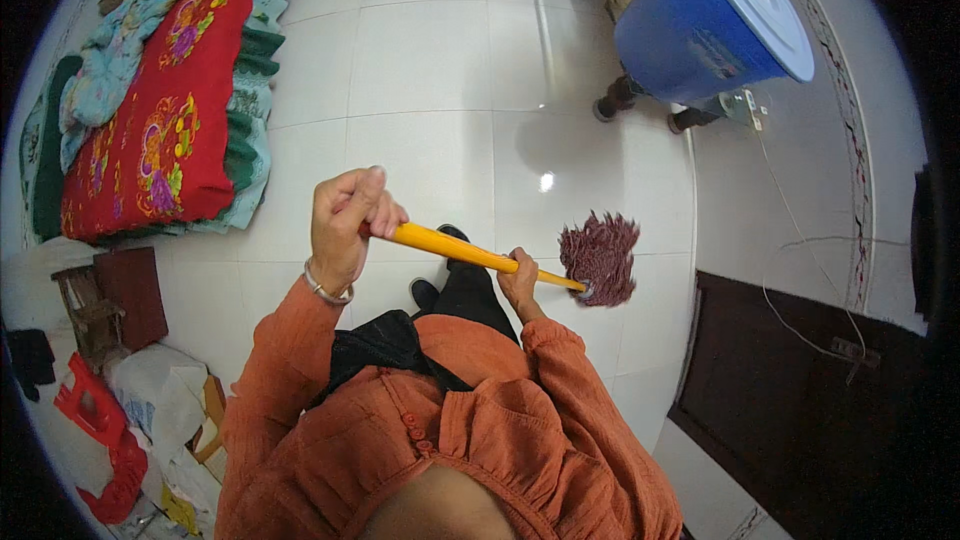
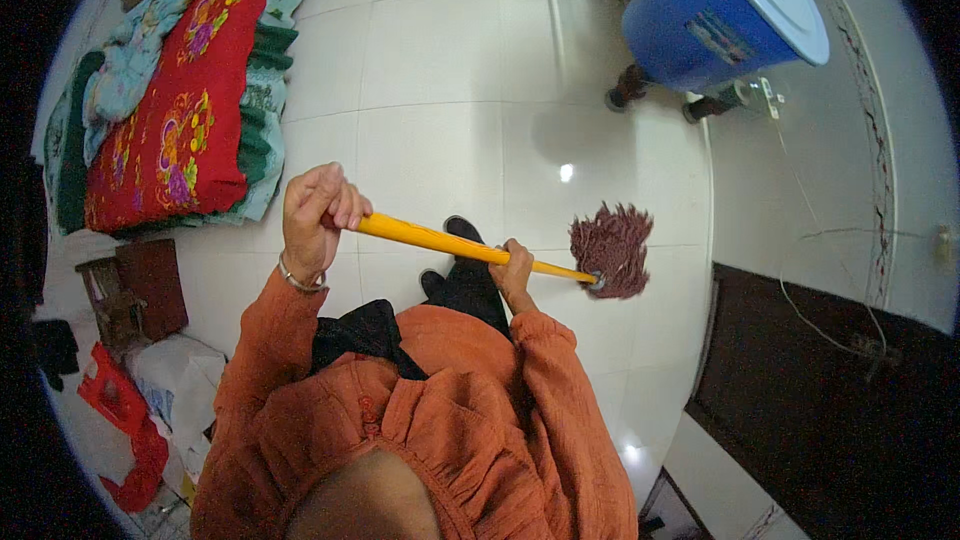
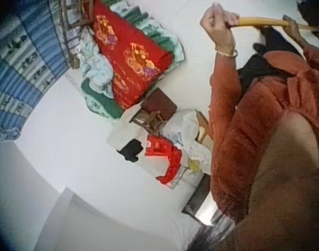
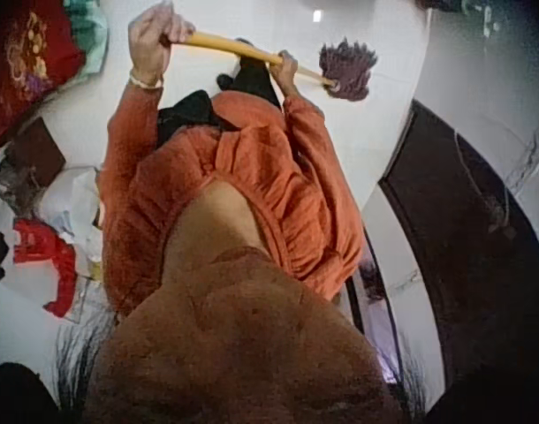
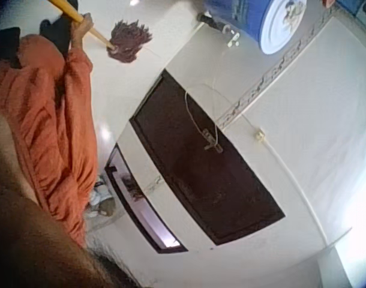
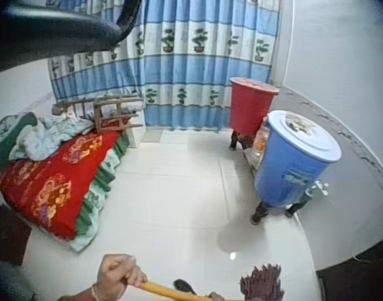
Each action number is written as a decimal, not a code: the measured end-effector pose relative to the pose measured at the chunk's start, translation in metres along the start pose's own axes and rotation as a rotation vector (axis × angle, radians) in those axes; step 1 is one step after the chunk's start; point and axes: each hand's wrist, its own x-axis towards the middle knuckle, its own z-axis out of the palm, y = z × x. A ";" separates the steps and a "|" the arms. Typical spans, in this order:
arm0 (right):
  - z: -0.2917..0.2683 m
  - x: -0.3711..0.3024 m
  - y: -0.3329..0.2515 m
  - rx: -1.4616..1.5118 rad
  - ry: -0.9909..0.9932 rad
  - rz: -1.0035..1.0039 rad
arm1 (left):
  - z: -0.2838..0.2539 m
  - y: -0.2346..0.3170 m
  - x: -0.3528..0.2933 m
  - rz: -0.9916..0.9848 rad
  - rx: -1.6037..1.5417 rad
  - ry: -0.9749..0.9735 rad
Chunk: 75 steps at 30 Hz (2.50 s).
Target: The person mops the tiled floor of a bedroom using a yellow-handled string mop. They move the mop back and forth across the floor, navigating around furniture such as a bed with a red floral cover, a glass table, and a blue bucket.
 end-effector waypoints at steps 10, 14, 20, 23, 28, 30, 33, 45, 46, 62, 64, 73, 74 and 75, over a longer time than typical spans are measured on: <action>0.032 0.061 -0.051 0.015 0.274 -0.091 | -0.022 0.053 0.042 0.268 -0.038 -0.379; 0.059 0.107 -0.087 0.038 0.261 -0.240 | -0.044 0.078 0.043 0.377 0.004 -0.292; 0.103 0.168 -0.147 0.173 0.156 -0.484 | -0.073 0.103 0.024 0.504 0.145 -0.062; 0.135 0.193 -0.171 0.240 0.066 -0.592 | -0.082 0.095 0.004 0.589 0.155 0.049; 0.181 0.242 -0.181 0.213 -0.180 -0.794 | -0.063 0.057 -0.019 0.586 0.323 0.406; 0.197 0.246 -0.192 0.322 -0.212 -0.848 | -0.059 0.041 -0.028 0.580 0.408 0.430; 0.227 0.240 -0.201 0.326 -0.343 -0.945 | -0.050 0.028 -0.046 0.537 0.413 0.576; 0.307 0.027 -0.252 0.422 -0.849 -1.180 | -0.036 0.039 -0.207 0.554 0.603 0.987; 0.312 0.001 -0.252 0.345 -0.900 -1.250 | -0.032 0.043 -0.227 0.503 0.835 1.047; 0.154 -0.195 -0.246 0.378 -1.339 -1.061 | -0.043 0.113 -0.415 0.852 1.304 0.932; 0.144 -0.191 -0.240 0.351 -1.329 -1.077 | -0.045 0.117 -0.428 0.894 1.111 0.742; 0.051 -0.128 -0.159 0.320 -1.172 -1.057 | 0.069 0.073 -0.369 0.943 1.019 1.272; 0.035 -0.116 -0.144 0.319 -1.159 -1.038 | 0.079 0.069 -0.370 0.896 1.001 1.201; 0.018 -0.105 -0.129 0.317 -1.145 -1.019 | 0.094 0.065 -0.365 0.902 1.019 1.168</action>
